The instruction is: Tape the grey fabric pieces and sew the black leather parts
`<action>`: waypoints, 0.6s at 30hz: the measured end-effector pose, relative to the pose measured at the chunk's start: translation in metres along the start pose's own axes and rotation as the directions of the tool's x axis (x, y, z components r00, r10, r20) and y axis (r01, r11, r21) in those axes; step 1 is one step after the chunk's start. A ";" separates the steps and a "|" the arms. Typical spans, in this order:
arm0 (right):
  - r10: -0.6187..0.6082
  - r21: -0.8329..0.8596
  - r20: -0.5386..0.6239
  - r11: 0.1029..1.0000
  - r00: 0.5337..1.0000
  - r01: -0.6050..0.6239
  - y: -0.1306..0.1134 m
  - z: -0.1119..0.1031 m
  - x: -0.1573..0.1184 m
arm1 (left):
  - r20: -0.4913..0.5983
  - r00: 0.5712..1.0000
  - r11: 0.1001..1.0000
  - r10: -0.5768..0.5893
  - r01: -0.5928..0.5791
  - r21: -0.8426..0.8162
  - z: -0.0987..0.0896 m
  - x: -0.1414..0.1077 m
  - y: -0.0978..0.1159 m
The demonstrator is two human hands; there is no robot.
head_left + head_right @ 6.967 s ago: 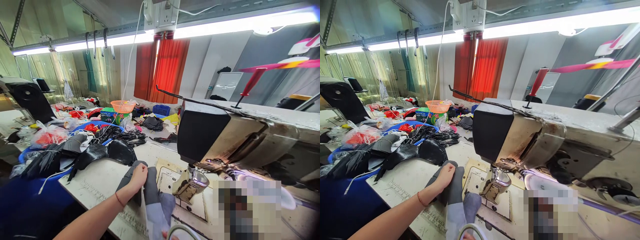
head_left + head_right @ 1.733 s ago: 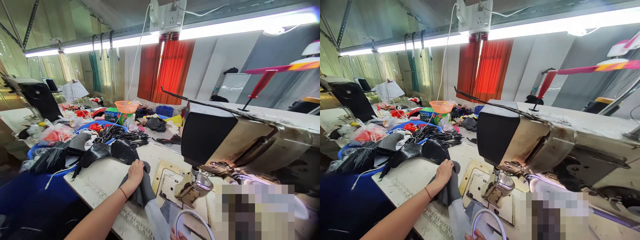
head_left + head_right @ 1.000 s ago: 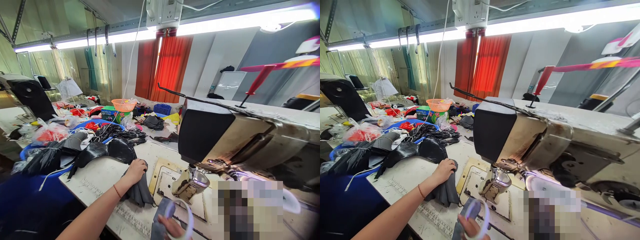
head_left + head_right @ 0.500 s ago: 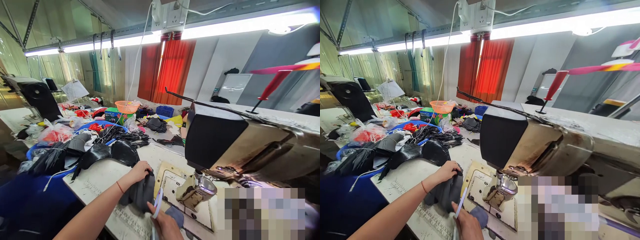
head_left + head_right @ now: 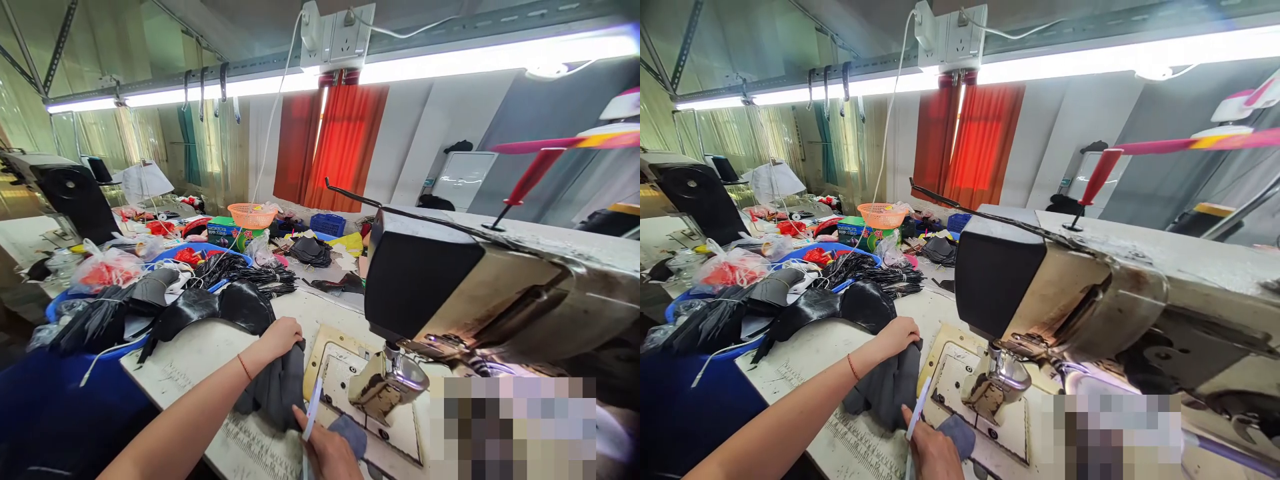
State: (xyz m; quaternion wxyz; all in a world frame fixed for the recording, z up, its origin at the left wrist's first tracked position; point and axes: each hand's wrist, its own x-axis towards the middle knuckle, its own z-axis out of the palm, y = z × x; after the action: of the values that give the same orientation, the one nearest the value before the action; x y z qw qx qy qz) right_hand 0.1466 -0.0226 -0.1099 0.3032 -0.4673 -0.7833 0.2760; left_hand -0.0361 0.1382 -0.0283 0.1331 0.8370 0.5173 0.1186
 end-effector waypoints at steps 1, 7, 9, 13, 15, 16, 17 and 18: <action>-0.005 -0.008 0.003 1.000 1.000 0.005 0.000 -0.001 0.000 | -0.018 0.999 0.999 -0.034 0.034 0.015 0.002 0.002 -0.001; -0.043 -0.007 -0.021 0.999 0.999 0.043 0.000 -0.002 -0.002 | -0.098 0.982 0.985 -0.162 0.167 0.041 0.016 0.002 -0.005; -0.053 0.012 -0.050 0.998 0.997 0.054 0.001 -0.005 -0.002 | -0.154 0.971 0.982 -0.183 0.188 0.021 0.015 -0.004 -0.002; -0.055 0.071 -0.148 0.995 0.988 0.066 0.003 -0.019 -0.010 | -0.277 0.945 0.984 -0.176 0.172 -0.038 0.007 -0.033 0.018; -0.025 0.145 -0.234 0.988 0.972 0.061 0.000 -0.028 -0.021 | -0.262 0.955 0.990 -0.136 0.121 -0.072 0.010 -0.056 0.035; 0.013 0.199 -0.285 0.979 0.958 0.046 -0.002 -0.033 -0.028 | -0.237 0.965 0.992 -0.111 0.093 -0.090 0.014 -0.068 0.045; 0.073 0.260 -0.338 0.965 0.938 0.019 -0.004 -0.037 -0.036 | -0.202 0.976 0.992 -0.086 0.064 -0.110 0.021 -0.079 0.056; 0.151 0.327 -0.383 0.945 0.911 -0.019 -0.006 -0.042 -0.045 | -0.163 0.985 0.990 -0.061 0.040 -0.132 0.029 -0.089 0.067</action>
State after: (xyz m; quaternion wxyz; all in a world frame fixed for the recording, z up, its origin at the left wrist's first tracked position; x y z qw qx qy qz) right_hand 0.1906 -0.0592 -0.0875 0.5162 -0.4935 -0.6283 0.3086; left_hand -0.0098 0.0265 -0.0377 0.1458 0.8005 0.5390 0.2177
